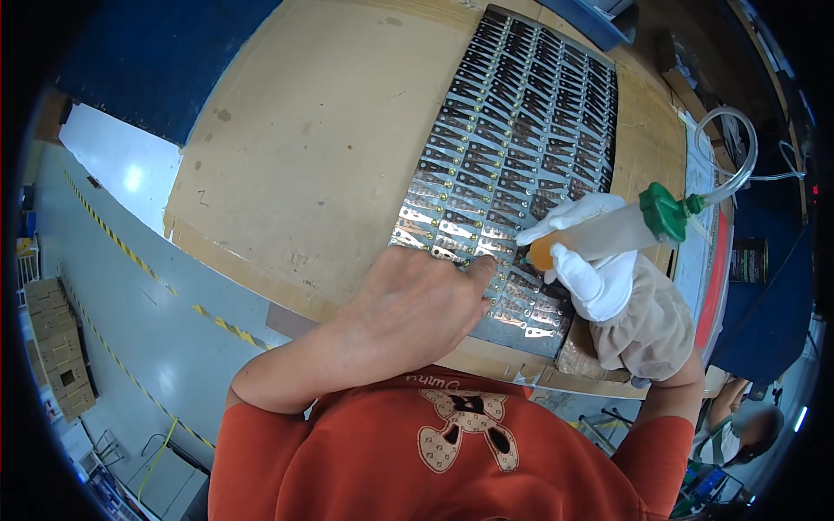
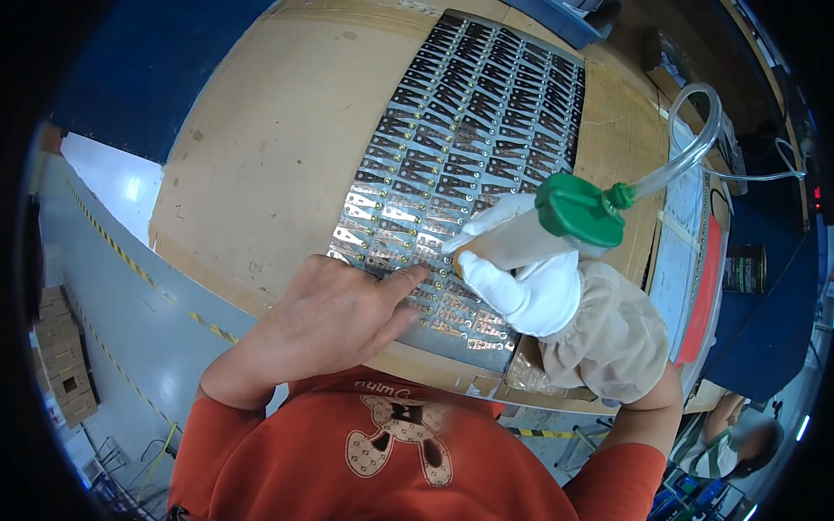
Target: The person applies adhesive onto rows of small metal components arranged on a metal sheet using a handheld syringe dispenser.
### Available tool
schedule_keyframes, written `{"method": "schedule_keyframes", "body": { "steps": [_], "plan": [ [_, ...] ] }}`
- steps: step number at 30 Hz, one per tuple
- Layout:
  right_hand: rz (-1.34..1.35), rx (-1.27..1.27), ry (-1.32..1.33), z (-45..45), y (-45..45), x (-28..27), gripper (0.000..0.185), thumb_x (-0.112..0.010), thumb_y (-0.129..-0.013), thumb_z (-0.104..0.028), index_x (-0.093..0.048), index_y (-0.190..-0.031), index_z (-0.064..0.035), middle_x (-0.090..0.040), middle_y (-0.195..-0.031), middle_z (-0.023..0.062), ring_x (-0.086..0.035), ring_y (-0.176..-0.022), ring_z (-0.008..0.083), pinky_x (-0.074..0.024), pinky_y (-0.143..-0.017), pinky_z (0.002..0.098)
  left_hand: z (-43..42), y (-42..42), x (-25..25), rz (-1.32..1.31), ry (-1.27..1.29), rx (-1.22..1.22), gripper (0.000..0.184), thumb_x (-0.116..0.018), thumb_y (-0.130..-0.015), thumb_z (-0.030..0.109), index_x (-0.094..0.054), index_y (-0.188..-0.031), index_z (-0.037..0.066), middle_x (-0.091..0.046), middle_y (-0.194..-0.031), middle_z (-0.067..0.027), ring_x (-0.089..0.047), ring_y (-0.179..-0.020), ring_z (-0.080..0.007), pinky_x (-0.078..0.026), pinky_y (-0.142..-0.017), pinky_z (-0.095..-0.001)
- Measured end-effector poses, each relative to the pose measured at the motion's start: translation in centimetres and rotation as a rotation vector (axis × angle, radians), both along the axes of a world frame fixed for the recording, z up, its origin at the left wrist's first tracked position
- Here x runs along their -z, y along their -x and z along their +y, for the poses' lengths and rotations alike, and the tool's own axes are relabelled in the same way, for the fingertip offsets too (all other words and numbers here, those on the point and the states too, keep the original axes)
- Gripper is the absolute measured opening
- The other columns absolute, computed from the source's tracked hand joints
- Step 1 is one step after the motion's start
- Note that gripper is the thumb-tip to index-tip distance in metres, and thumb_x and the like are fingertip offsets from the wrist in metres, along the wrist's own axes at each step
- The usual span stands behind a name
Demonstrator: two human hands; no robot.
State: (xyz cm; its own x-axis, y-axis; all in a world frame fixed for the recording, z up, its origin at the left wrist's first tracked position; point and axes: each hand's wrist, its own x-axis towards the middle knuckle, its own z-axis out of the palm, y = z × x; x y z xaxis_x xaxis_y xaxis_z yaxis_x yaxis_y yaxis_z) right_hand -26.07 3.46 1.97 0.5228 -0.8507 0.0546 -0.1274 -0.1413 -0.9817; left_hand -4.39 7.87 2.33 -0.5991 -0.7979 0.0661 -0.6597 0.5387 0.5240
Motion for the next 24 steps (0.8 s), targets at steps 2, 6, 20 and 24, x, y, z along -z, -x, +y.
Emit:
{"method": "schedule_keyframes", "body": {
  "steps": [2, 6, 20, 24],
  "plan": [
    [0.006, 0.018, 0.05, -0.4, 0.1, 0.2, 0.025, -0.055, -0.08, -0.004, -0.044, -0.102, -0.0034, -0.06, -0.093, 0.0217, -0.062, -0.074, 0.0201, -0.0498, -0.051, 0.0249, -0.1, 0.0, -0.1, -0.003, 0.004, -0.002, 0.031, -0.057, -0.078, 0.017, -0.058, -0.098, -0.006, -0.054, -0.047, -0.011, -0.057, -0.044, -0.0248, -0.043, -0.042, -0.0362],
    [0.033, 0.058, 0.082, -0.6, 0.8, 1.6, 0.024, -0.055, -0.08, -0.004, -0.045, -0.102, -0.0035, -0.058, -0.092, 0.0199, -0.062, -0.078, 0.0224, -0.0507, -0.052, 0.0254, -0.5, 0.2, 0.0, 0.005, 0.024, -0.011, 0.033, -0.057, -0.078, 0.017, -0.057, -0.101, -0.007, -0.054, -0.047, -0.0113, -0.057, -0.044, -0.0251, -0.042, -0.042, -0.036],
    [0.012, -0.052, 0.093, -0.7, 0.5, 0.9, 0.024, -0.055, -0.08, -0.003, -0.046, -0.102, -0.0023, -0.056, -0.094, 0.0168, -0.063, -0.083, 0.0252, -0.0514, -0.057, 0.0274, -1.0, 0.3, 0.0, -0.007, 0.031, 0.006, 0.034, -0.057, -0.078, 0.017, -0.058, -0.101, -0.008, -0.055, -0.048, -0.0105, -0.058, -0.045, -0.0245, -0.043, -0.041, -0.0349],
    [0.034, 0.001, 0.16, -0.7, 0.4, 1.5, 0.023, -0.054, -0.081, -0.003, -0.047, -0.103, -0.0033, -0.059, -0.094, 0.0188, -0.063, -0.08, 0.0227, -0.0507, -0.057, 0.0265, -0.9, 0.4, -0.1, -0.023, 0.029, 0.007, 0.033, -0.057, -0.078, 0.018, -0.059, -0.1, -0.008, -0.055, -0.048, -0.0108, -0.058, -0.045, -0.0247, -0.043, -0.041, -0.0352]
  ]
}}
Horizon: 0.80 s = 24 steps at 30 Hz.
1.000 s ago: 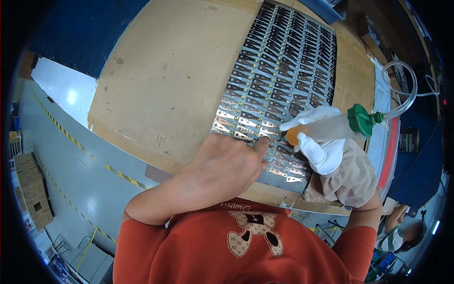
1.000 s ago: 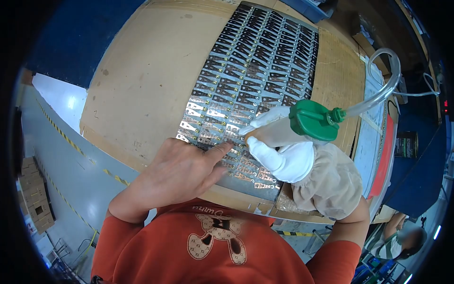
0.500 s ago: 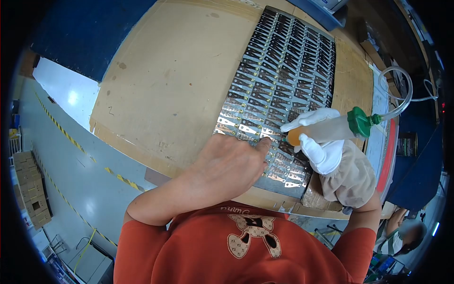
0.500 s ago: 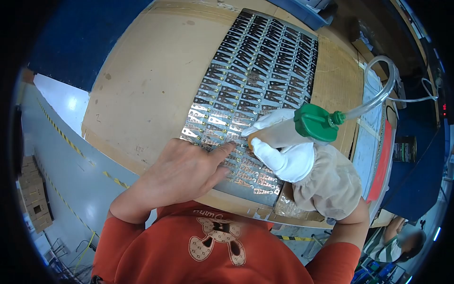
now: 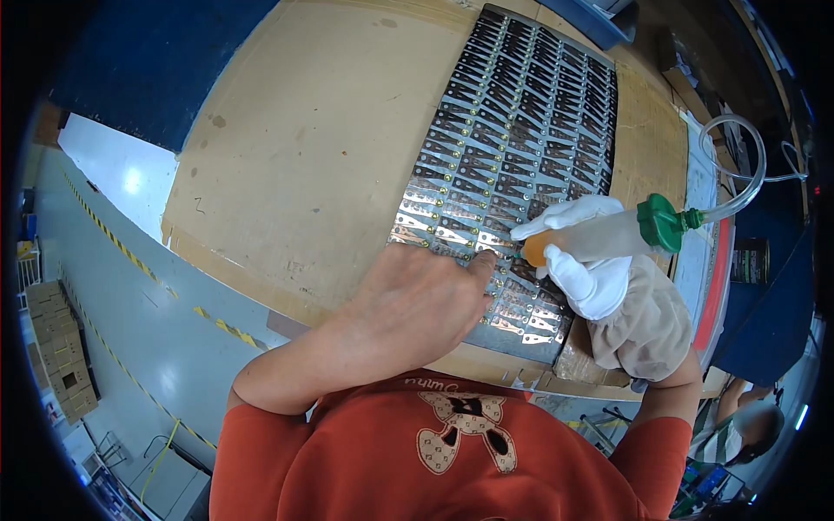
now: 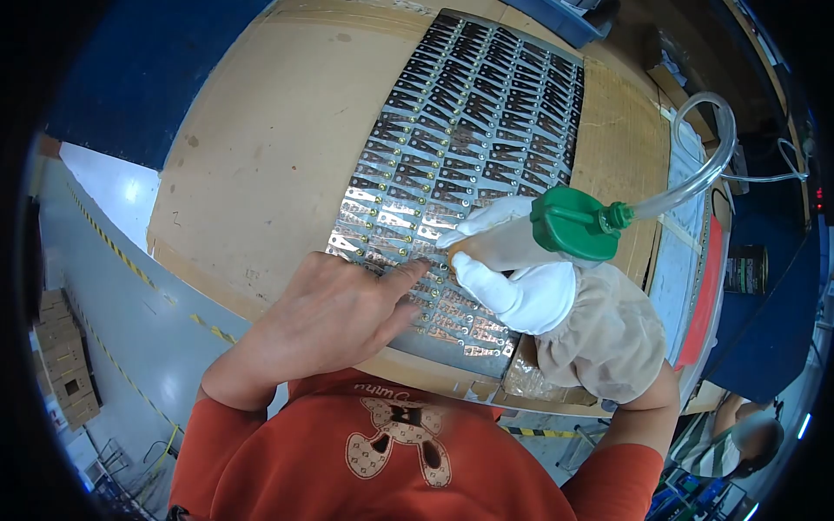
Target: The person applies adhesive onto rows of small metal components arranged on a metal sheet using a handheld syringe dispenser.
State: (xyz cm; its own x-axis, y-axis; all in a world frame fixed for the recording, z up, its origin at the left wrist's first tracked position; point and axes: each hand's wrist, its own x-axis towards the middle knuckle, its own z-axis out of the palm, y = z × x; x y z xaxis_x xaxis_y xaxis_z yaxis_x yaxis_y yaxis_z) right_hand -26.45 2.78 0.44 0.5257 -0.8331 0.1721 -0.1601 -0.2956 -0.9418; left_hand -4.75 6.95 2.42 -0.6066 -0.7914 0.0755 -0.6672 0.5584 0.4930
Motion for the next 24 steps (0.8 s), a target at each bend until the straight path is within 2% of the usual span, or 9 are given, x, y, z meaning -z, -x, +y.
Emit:
{"method": "schedule_keyframes", "body": {
  "steps": [4, 7, 10, 13, 16, 19, 22, 24],
  "plan": [
    [0.08, 0.09, -0.055, 0.3, -0.1, -0.5, 0.023, -0.054, -0.081, -0.003, -0.046, -0.103, -0.004, -0.06, -0.093, 0.0189, -0.063, -0.08, 0.0222, -0.0507, -0.058, 0.0261, -0.1, 0.0, 0.2, 0.017, -0.011, 0.005, 0.033, -0.055, -0.079, 0.017, -0.058, -0.101, -0.008, -0.055, -0.049, -0.0109, -0.058, -0.045, -0.0248, -0.043, -0.041, -0.0352],
    [0.029, 0.004, -0.11, 0.2, 0.0, -1.0, 0.024, -0.055, -0.081, -0.004, -0.045, -0.103, -0.0034, -0.057, -0.094, 0.0167, -0.063, -0.084, 0.025, -0.0508, -0.059, 0.0263, -0.1, 0.0, 0.1, 0.02, -0.017, 0.005, 0.033, -0.055, -0.079, 0.017, -0.058, -0.101, -0.008, -0.055, -0.049, -0.0111, -0.058, -0.045, -0.025, -0.043, -0.041, -0.0354],
    [-0.002, -0.036, -0.041, 0.0, 0.1, -0.2, 0.025, -0.055, -0.08, -0.004, -0.045, -0.103, -0.0031, -0.058, -0.094, 0.0169, -0.063, -0.084, 0.0246, -0.0503, -0.057, 0.0257, -0.1, 0.1, 0.0, 0.003, -0.006, -0.001, 0.033, -0.055, -0.079, 0.016, -0.058, -0.101, -0.008, -0.055, -0.049, -0.0112, -0.058, -0.045, -0.0256, -0.044, -0.041, -0.0359],
    [0.091, -0.017, 0.07, -0.2, 0.1, -0.2, 0.024, -0.055, -0.081, -0.004, -0.045, -0.103, -0.0029, -0.059, -0.093, 0.0177, -0.063, -0.083, 0.0241, -0.0498, -0.055, 0.025, -0.1, 0.1, 0.2, 0.021, -0.003, -0.007, 0.033, -0.055, -0.079, 0.016, -0.059, -0.101, -0.008, -0.055, -0.049, -0.0112, -0.058, -0.045, -0.0256, -0.043, -0.041, -0.0359],
    [0.042, 0.083, -0.09, 0.4, -0.3, -0.9, 0.023, -0.054, -0.081, -0.005, -0.045, -0.102, -0.0027, -0.058, -0.094, 0.0176, -0.063, -0.084, 0.0253, -0.0502, -0.056, 0.0259, -0.1, 0.0, -0.1, 0.007, -0.04, -0.008, 0.033, -0.055, -0.079, 0.016, -0.059, -0.101, -0.007, -0.055, -0.049, -0.0111, -0.058, -0.045, -0.0254, -0.043, -0.041, -0.036],
    [-0.004, -0.005, -0.131, 0.1, 0.0, -0.9, 0.024, -0.055, -0.081, -0.004, -0.044, -0.102, -0.0023, -0.055, -0.093, 0.0165, -0.064, -0.084, 0.0276, -0.0508, -0.054, 0.026, -0.1, 0.0, 0.4, 0.054, -0.014, -0.018, 0.033, -0.055, -0.078, 0.016, -0.059, -0.101, -0.007, -0.055, -0.049, -0.0112, -0.058, -0.045, -0.0253, -0.043, -0.042, -0.0362],
    [-0.076, 0.0, -0.056, -0.1, -0.2, -0.5, 0.025, -0.054, -0.08, -0.003, -0.043, -0.103, -0.0026, -0.056, -0.092, 0.0182, -0.064, -0.082, 0.0269, -0.0505, -0.052, 0.0253, -0.2, -0.1, 0.5, 0.048, 0.004, -0.011, 0.032, -0.055, -0.078, 0.016, -0.059, -0.101, -0.006, -0.055, -0.049, -0.0115, -0.058, -0.045, -0.0252, -0.043, -0.043, -0.0362],
    [-0.021, 0.021, -0.043, -0.7, -0.1, -0.9, 0.025, -0.054, -0.08, -0.003, -0.043, -0.103, -0.0029, -0.057, -0.092, 0.0195, -0.063, -0.081, 0.0267, -0.0503, -0.051, 0.0249, -0.3, -0.1, 0.3, 0.046, 0.009, -0.002, 0.031, -0.055, -0.077, 0.015, -0.059, -0.1, -0.007, -0.055, -0.048, -0.0115, -0.057, -0.044, -0.0249, -0.043, -0.042, -0.0359]
  ]
}}
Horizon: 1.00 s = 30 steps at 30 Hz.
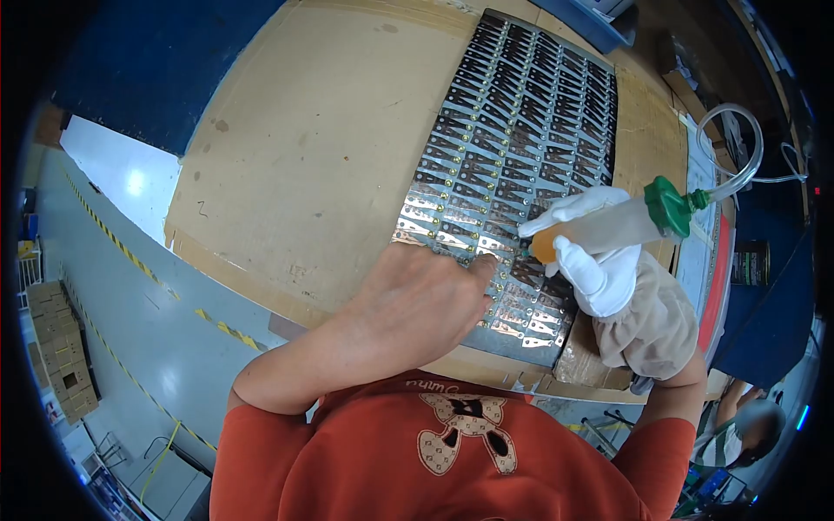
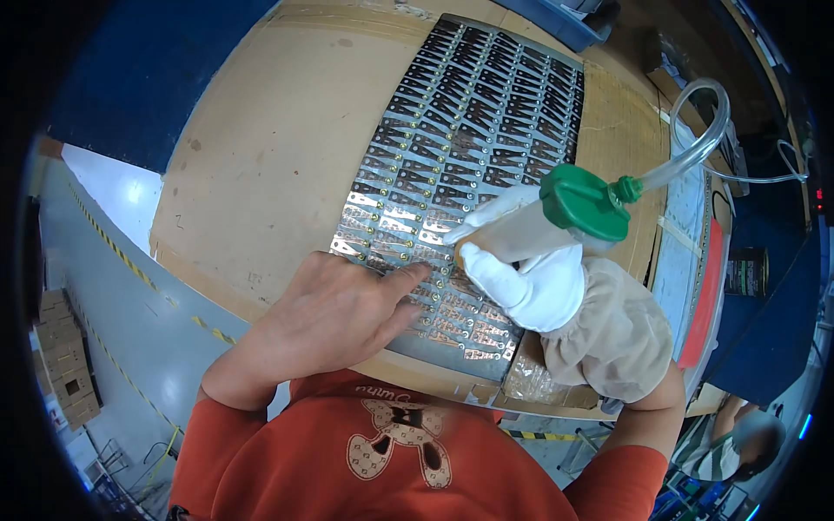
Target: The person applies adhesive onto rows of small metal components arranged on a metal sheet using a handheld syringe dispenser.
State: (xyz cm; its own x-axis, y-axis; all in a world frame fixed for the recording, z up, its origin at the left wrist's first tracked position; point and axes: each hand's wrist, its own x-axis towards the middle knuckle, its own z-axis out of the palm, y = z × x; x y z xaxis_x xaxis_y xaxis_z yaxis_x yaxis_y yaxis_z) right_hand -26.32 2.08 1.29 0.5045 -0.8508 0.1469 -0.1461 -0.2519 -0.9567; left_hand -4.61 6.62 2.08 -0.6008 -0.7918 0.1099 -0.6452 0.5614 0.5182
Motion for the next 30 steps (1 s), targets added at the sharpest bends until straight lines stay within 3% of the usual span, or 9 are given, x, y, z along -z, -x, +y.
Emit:
{"method": "schedule_keyframes", "body": {
  "steps": [5, 11, 20, 30],
  "plan": [
    [0.001, 0.033, -0.074, -0.1, 0.3, 0.4, 0.025, -0.054, -0.08, -0.001, -0.042, -0.102, -0.003, -0.058, -0.093, 0.0196, -0.062, -0.085, 0.027, -0.0504, -0.052, 0.0252, -0.5, 0.1, -0.2, 0.007, 0.024, -0.017, 0.03, -0.055, -0.077, 0.014, -0.06, -0.098, -0.008, -0.054, -0.048, -0.0114, -0.057, -0.043, -0.0244, -0.042, -0.042, -0.0354],
    [0.052, 0.014, 0.079, -0.3, 0.3, 0.9, 0.026, -0.054, -0.08, -0.001, -0.042, -0.103, -0.0031, -0.057, -0.094, 0.0197, -0.062, -0.083, 0.0241, -0.05, -0.054, 0.026, -0.9, 0.3, -0.3, -0.011, 0.024, -0.007, 0.03, -0.054, -0.076, 0.011, -0.059, -0.097, -0.009, -0.054, -0.048, -0.0114, -0.057, -0.043, -0.0243, -0.042, -0.041, -0.0355],
    [0.018, -0.042, -0.006, -0.4, 0.1, 0.3, 0.027, -0.055, -0.08, -0.004, -0.042, -0.104, -0.0029, -0.061, -0.091, 0.0207, -0.06, -0.065, 0.0171, -0.049, -0.053, 0.0247, -0.9, 0.4, -0.3, -0.032, 0.034, -0.004, 0.028, -0.053, -0.075, 0.01, -0.06, -0.095, -0.009, -0.054, -0.047, -0.0112, -0.057, -0.043, -0.0237, -0.041, -0.039, -0.0349],
    [0.067, 0.038, 0.013, -0.2, 0.3, 0.7, 0.026, -0.055, -0.081, -0.005, -0.043, -0.104, -0.0044, -0.06, -0.095, 0.0201, -0.061, -0.074, 0.0181, -0.0497, -0.054, 0.0242, -1.0, 0.4, 0.3, 0.007, 0.05, -0.008, 0.026, -0.053, -0.076, 0.011, -0.06, -0.092, -0.007, -0.054, -0.047, -0.011, -0.057, -0.043, -0.0234, -0.042, -0.039, -0.0347]
  ]
}}
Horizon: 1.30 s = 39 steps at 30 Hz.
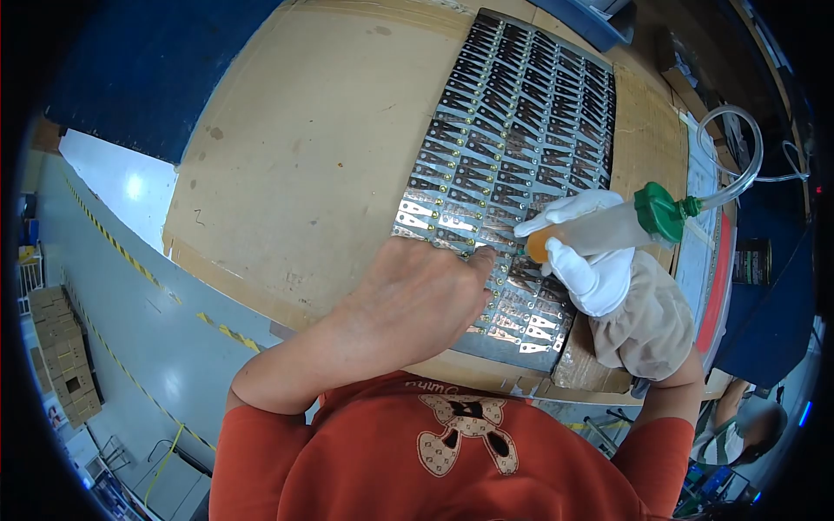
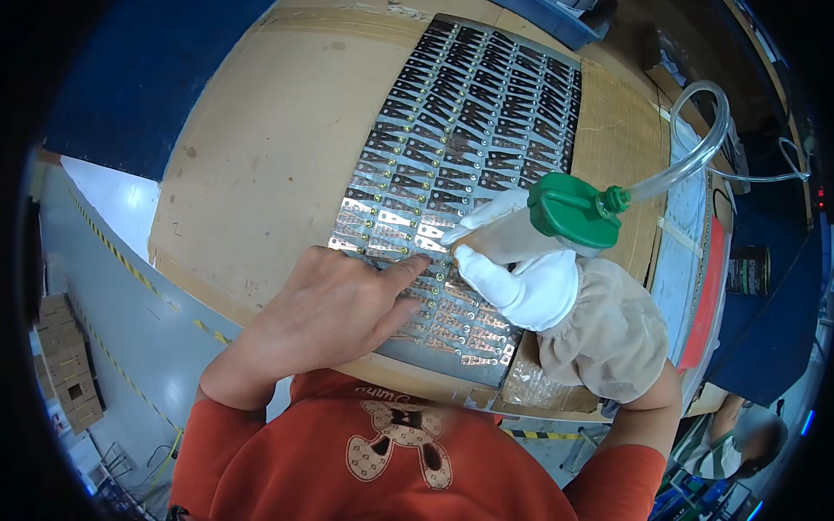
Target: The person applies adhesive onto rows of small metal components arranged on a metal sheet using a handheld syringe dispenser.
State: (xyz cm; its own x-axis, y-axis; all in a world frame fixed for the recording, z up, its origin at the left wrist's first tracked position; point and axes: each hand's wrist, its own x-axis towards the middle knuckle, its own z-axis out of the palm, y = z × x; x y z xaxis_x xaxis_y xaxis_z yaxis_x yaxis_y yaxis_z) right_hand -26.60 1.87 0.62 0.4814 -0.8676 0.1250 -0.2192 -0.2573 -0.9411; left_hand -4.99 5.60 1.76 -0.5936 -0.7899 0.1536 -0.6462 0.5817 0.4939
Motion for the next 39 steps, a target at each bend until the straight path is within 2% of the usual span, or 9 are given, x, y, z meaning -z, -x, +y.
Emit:
{"method": "schedule_keyframes", "body": {
  "steps": [5, 8, 11, 17, 23, 26, 32, 39],
  "plan": [
    [-0.001, -0.066, -0.064, -0.1, -0.1, -0.5, 0.025, -0.054, -0.081, -0.005, -0.042, -0.103, -0.0035, -0.06, -0.093, 0.0202, -0.061, -0.072, 0.018, -0.0491, -0.052, 0.0231, 0.0, 0.0, -0.3, -0.017, -0.013, -0.006, 0.026, -0.053, -0.076, 0.012, -0.061, -0.093, -0.007, -0.054, -0.047, -0.0111, -0.057, -0.043, -0.0241, -0.042, -0.04, -0.0355],
    [-0.006, 0.028, 0.03, 0.0, -0.3, 0.0, 0.024, -0.053, -0.081, -0.004, -0.042, -0.103, -0.0038, -0.062, -0.09, 0.021, -0.059, -0.065, 0.0157, -0.0481, -0.052, 0.0225, 0.0, 0.1, -0.6, -0.019, -0.051, -0.014, 0.026, -0.054, -0.076, 0.013, -0.061, -0.093, -0.006, -0.054, -0.047, -0.0109, -0.057, -0.043, -0.0245, -0.042, -0.04, -0.036],
    [-0.01, 0.036, -0.087, 0.1, -0.4, -0.8, 0.025, -0.054, -0.08, -0.003, -0.042, -0.103, -0.0037, -0.061, -0.09, 0.0205, -0.061, -0.069, 0.0183, -0.0488, -0.052, 0.0231, -0.1, 0.1, -0.7, -0.026, -0.058, -0.012, 0.026, -0.055, -0.076, 0.013, -0.061, -0.093, -0.006, -0.054, -0.047, -0.0109, -0.057, -0.044, -0.0247, -0.042, -0.04, -0.0362],
    [-0.057, 0.036, 0.017, -0.9, -0.4, -0.9, 0.027, -0.055, -0.08, -0.004, -0.042, -0.103, -0.0034, -0.059, -0.092, 0.0211, -0.062, -0.073, 0.0218, -0.05, -0.05, 0.0238, -0.3, -0.1, -0.7, -0.016, -0.036, -0.003, 0.029, -0.057, -0.075, 0.014, -0.061, -0.097, -0.006, -0.054, -0.048, -0.011, -0.057, -0.044, -0.0248, -0.041, -0.04, -0.0358],
    [-0.024, 0.028, -0.055, -0.9, -0.1, -0.6, 0.026, -0.056, -0.079, -0.003, -0.043, -0.101, -0.0017, -0.058, -0.09, 0.0193, -0.063, -0.082, 0.0261, -0.0514, -0.051, 0.0256, -0.5, 0.0, -0.7, -0.071, -0.002, 0.012, 0.033, -0.054, -0.076, 0.011, -0.06, -0.102, -0.007, -0.054, -0.048, -0.0103, -0.056, -0.042, -0.0232, -0.041, -0.039, -0.0342],
    [-0.131, 0.057, -0.044, -0.8, -0.6, -0.1, 0.025, -0.056, -0.079, -0.004, -0.043, -0.101, -0.0015, -0.057, -0.092, 0.0188, -0.063, -0.082, 0.0265, -0.0513, -0.051, 0.0256, -0.7, 0.1, -0.6, -0.077, 0.025, 0.025, 0.031, -0.053, -0.076, 0.009, -0.06, -0.101, -0.008, -0.054, -0.048, -0.0101, -0.056, -0.042, -0.0225, -0.04, -0.038, -0.0335],
    [-0.004, -0.004, -0.009, -0.8, 0.0, -0.5, 0.025, -0.056, -0.08, -0.004, -0.043, -0.102, -0.0009, -0.055, -0.093, 0.0169, -0.063, -0.085, 0.0285, -0.0516, -0.052, 0.0258, -0.8, 0.2, -0.1, -0.016, 0.02, 0.012, 0.029, -0.053, -0.076, 0.008, -0.061, -0.099, -0.008, -0.054, -0.048, -0.0101, -0.057, -0.042, -0.0224, -0.04, -0.037, -0.0328],
    [-0.069, -0.029, 0.015, -1.0, -0.2, -0.1, 0.025, -0.055, -0.08, -0.004, -0.044, -0.102, -0.0014, -0.053, -0.094, 0.0156, -0.063, -0.085, 0.0281, -0.0512, -0.054, 0.0256, -0.8, 0.2, -0.2, -0.036, 0.022, 0.009, 0.029, -0.053, -0.076, 0.009, -0.061, -0.099, -0.007, -0.055, -0.048, -0.0099, -0.057, -0.042, -0.0227, -0.04, -0.038, -0.0333]
  ]
}}
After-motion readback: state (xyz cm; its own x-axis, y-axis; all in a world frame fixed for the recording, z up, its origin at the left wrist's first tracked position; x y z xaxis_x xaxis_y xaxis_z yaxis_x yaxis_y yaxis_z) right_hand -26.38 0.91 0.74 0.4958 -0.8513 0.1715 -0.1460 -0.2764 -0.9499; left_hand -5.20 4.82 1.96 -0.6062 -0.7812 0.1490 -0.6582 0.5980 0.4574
